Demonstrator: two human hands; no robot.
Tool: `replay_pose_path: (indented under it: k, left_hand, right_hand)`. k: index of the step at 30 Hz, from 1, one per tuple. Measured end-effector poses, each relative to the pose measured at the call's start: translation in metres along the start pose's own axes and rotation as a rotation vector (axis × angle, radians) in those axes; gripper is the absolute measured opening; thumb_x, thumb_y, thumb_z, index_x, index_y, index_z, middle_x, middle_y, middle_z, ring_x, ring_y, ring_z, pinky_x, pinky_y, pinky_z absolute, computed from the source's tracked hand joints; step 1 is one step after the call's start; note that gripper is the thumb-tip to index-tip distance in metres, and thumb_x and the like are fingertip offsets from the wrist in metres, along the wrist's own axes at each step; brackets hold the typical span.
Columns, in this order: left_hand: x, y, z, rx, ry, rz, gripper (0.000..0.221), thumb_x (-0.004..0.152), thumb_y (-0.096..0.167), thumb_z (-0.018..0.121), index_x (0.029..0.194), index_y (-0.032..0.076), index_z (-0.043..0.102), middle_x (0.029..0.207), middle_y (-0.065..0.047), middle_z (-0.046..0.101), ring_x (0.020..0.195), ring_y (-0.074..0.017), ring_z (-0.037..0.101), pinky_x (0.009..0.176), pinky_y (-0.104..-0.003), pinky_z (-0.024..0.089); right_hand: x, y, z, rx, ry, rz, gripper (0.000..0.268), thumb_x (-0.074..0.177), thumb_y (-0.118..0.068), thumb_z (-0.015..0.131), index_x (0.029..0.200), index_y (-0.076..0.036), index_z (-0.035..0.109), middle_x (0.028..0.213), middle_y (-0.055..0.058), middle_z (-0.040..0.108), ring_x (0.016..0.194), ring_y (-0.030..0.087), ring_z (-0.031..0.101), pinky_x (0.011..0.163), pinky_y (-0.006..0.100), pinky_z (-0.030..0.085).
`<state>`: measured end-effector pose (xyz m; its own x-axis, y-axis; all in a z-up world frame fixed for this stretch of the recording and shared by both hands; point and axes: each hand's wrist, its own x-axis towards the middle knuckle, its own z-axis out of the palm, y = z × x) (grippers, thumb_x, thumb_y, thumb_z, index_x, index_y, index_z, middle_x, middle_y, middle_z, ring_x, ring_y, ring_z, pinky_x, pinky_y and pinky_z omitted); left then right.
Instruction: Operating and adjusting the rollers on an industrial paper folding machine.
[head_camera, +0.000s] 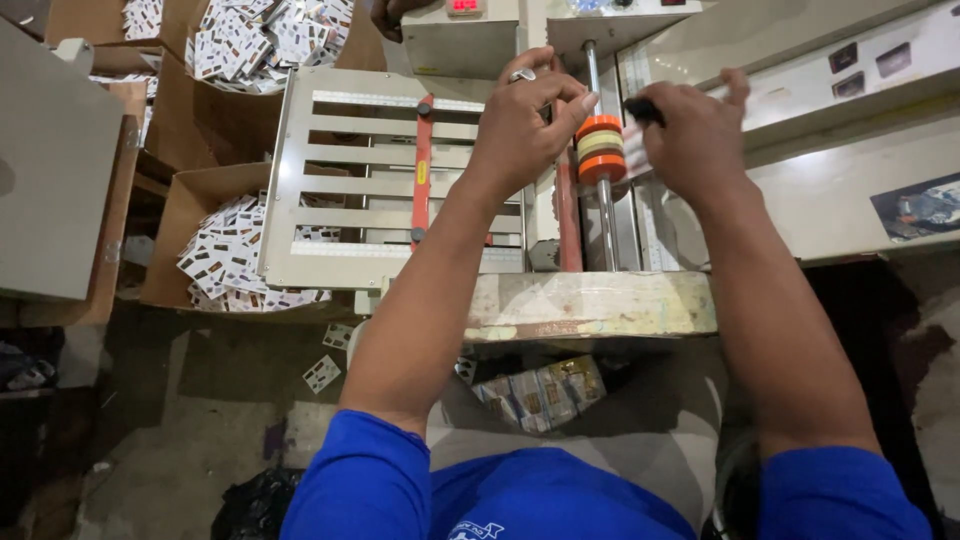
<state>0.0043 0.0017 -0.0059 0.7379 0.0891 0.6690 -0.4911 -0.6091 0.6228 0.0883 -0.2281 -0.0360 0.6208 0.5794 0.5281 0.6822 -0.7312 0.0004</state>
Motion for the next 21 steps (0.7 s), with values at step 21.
replay_pose_path:
  k: [21]
  left_hand:
    - [-0.002,-0.02,0.013,-0.035,0.325,-0.298,0.034,0.087,0.022,0.07,0.118,0.009,0.065,0.121,-0.009,0.072,0.103,-0.0307,0.072,0.092,-0.039,0.056]
  right_hand:
    - [0.08,-0.037,-0.032,0.398,0.191,-0.175,0.03,0.091,0.013,0.067,0.12,0.009,0.074,0.099,0.024,0.073,0.074,0.037,0.064,0.067,0.044,0.05]
